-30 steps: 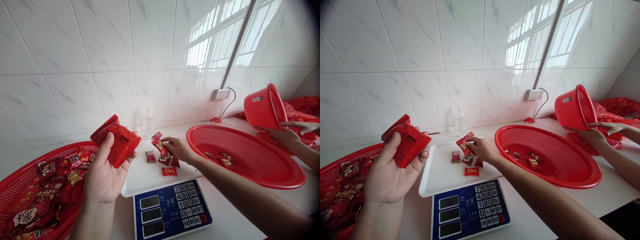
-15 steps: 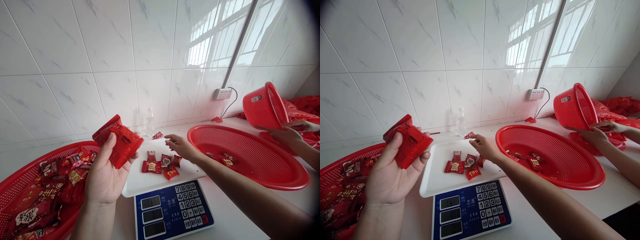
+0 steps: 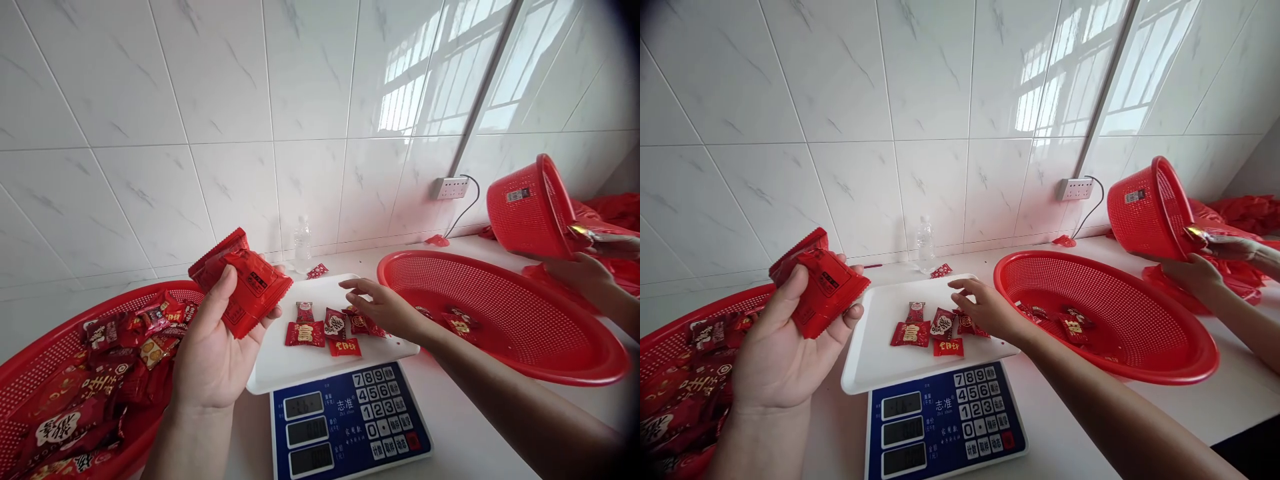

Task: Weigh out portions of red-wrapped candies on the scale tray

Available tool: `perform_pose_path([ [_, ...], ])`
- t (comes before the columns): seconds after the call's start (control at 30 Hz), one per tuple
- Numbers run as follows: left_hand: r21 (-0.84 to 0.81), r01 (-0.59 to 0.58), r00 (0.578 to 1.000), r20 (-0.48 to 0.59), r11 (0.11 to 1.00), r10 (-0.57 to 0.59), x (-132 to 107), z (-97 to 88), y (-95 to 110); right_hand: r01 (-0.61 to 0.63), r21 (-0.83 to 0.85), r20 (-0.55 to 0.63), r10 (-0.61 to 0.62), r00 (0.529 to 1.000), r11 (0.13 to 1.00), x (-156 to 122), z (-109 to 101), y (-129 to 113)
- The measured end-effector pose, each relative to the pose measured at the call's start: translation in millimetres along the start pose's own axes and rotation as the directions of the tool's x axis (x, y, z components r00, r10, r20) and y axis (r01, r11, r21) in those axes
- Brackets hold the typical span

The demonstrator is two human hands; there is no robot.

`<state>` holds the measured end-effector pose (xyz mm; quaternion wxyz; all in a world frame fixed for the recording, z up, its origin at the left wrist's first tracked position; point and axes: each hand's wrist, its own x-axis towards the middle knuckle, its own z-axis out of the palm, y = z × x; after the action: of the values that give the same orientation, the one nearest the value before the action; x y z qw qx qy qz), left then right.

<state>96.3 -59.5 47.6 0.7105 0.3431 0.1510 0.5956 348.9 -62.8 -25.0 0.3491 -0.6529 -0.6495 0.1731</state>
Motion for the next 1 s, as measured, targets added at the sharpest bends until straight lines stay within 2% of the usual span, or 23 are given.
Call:
perform_pose_path([
  [0.1, 0.011, -0.001, 1.000, 0.016, 1.000, 0.001, -1, -0.6, -1, -0.013, -0.053, -0.022, 0.012, 1.000, 0.998, -8, -6, 6],
  [0.17, 0.019, 0.001, 1.000, 0.018, 1.000, -0.002, -1, -0.8, -2, -0.003, -0.095, 0.013, 0.004, 1.000, 0.995, -14, -7, 9],
  [0.23, 0.027, 0.005, 1.000, 0.018, 1.000, -0.005, 0, -0.6, -3, 0.016, -0.154, 0.130, 0.004, 0.992, 0.988, -20, -5, 8],
  [0.33, 0.036, 0.009, 1.000, 0.022, 0.999, -0.010, 0, 0.1, -5, 0.043, -0.247, 0.343, 0.046, 0.938, 0.968, -25, 3, 1],
  [0.53, 0.051, 0.013, 1.000, 0.016, 0.999, -0.014, -2, 0.0, -3, 0.132, -0.245, 0.498, 0.008, 0.867, 0.961, -13, 19, -19],
  [0.87, 0.042, 0.017, 1.000, 0.015, 0.999, -0.018, -2, -1.2, -1, 0.366, -0.214, 0.597, -0.175, 0.783, 0.906, 11, 36, -34],
  [1.0, 0.056, 0.019, 1.000, 0.010, 0.998, -0.020, -2, -1.8, -2, 0.401, -0.199, 0.571, -0.227, 0.789, 0.894, 13, 38, -29],
])
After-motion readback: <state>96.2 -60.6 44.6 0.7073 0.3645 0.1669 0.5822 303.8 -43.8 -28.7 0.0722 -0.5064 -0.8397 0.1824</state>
